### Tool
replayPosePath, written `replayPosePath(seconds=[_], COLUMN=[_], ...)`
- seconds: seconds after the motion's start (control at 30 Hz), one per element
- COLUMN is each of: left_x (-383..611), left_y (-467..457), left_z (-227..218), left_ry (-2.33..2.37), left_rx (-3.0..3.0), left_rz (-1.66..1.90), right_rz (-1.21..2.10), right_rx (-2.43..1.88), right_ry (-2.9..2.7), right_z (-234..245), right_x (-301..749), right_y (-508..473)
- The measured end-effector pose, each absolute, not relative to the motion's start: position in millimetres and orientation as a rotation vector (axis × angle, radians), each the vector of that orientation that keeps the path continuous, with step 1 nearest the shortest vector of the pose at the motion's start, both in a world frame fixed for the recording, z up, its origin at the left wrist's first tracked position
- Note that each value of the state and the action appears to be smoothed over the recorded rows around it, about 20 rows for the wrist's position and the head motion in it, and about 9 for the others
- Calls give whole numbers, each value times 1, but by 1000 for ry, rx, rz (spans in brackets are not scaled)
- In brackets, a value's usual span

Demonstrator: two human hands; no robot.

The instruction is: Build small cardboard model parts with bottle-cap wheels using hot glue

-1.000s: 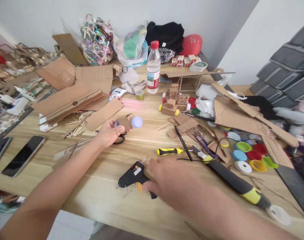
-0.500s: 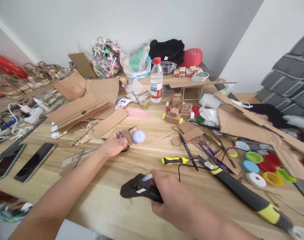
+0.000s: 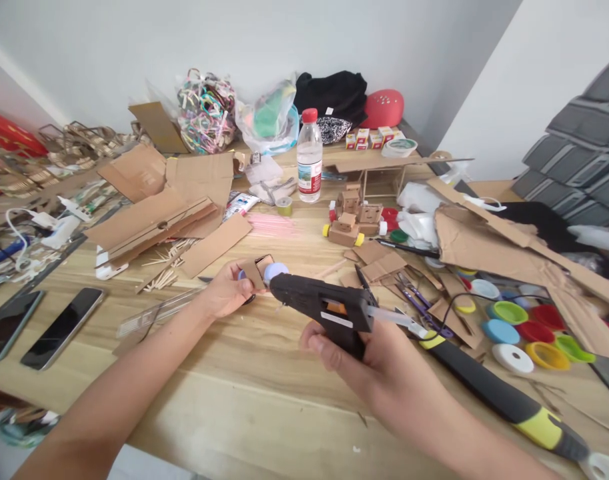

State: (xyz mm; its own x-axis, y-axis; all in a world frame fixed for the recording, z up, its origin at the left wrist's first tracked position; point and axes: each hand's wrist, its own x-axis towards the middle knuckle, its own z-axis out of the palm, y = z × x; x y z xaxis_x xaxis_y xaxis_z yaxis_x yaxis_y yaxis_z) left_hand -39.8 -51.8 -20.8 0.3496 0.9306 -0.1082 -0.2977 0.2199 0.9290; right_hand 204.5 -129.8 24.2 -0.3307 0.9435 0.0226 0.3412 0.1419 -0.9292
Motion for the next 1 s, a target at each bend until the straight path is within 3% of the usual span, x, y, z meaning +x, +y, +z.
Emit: replayPosePath(seconds=[0.57,1.0], left_x=[-28,-6], left_y=[-61,-78], left_z=[-18,-5], left_ry=[715,756], left_rx=[615,372], left_rz=[1082,1010], right_rz=[738,525], right_rx=[-1161,-1137], right_ry=[-1983,-2023], right_z=[15,-19], right_x=[195,196], right_y=[-134,-134])
